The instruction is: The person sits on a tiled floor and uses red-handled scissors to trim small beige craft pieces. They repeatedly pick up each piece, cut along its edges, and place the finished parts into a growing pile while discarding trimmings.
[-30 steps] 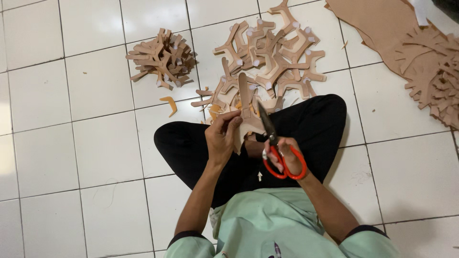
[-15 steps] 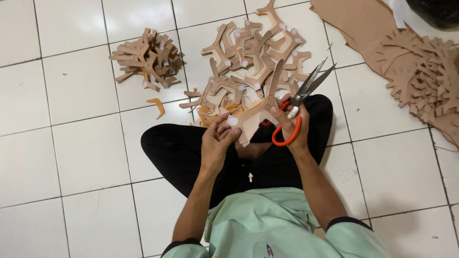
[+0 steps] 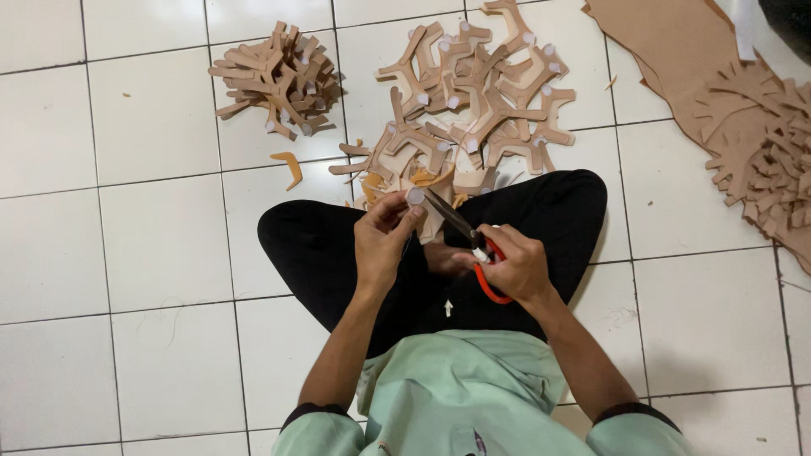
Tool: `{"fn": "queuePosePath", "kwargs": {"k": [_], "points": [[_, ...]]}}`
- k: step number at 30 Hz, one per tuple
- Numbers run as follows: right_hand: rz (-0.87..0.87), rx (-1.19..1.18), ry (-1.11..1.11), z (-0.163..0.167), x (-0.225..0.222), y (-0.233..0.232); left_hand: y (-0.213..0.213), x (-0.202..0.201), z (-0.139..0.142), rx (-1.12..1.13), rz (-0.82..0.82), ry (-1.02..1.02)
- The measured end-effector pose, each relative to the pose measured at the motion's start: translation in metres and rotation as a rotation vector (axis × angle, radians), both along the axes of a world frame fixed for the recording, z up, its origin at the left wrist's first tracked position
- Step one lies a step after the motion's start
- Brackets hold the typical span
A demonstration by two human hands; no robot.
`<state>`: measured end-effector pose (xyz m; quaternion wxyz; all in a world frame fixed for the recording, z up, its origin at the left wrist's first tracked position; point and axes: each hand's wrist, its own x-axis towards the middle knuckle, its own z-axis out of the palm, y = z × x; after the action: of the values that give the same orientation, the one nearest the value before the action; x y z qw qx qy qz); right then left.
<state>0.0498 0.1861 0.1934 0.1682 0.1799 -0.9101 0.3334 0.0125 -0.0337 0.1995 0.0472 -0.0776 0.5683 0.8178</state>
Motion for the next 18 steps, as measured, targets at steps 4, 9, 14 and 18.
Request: {"fn": "queuePosePath", "kwargs": {"k": [4, 9, 14, 18], "points": [[-0.011, 0.051, 0.045, -0.001, 0.0, 0.001, 0.001, 0.003, -0.001, 0.043, -0.007, -0.052], [0.004, 0.089, 0.095, -0.014, 0.002, 0.006, 0.002, 0.005, 0.0, 0.068, -0.006, -0.09], [-0.036, -0.488, -0.301, -0.029, 0.001, 0.002, 0.012, 0.01, 0.001, -0.197, 0.091, 0.031], [0.164, -1.102, -0.537, -0.026, -0.008, -0.004, 0.027, 0.024, 0.001, -0.68, 0.151, 0.467]]}}
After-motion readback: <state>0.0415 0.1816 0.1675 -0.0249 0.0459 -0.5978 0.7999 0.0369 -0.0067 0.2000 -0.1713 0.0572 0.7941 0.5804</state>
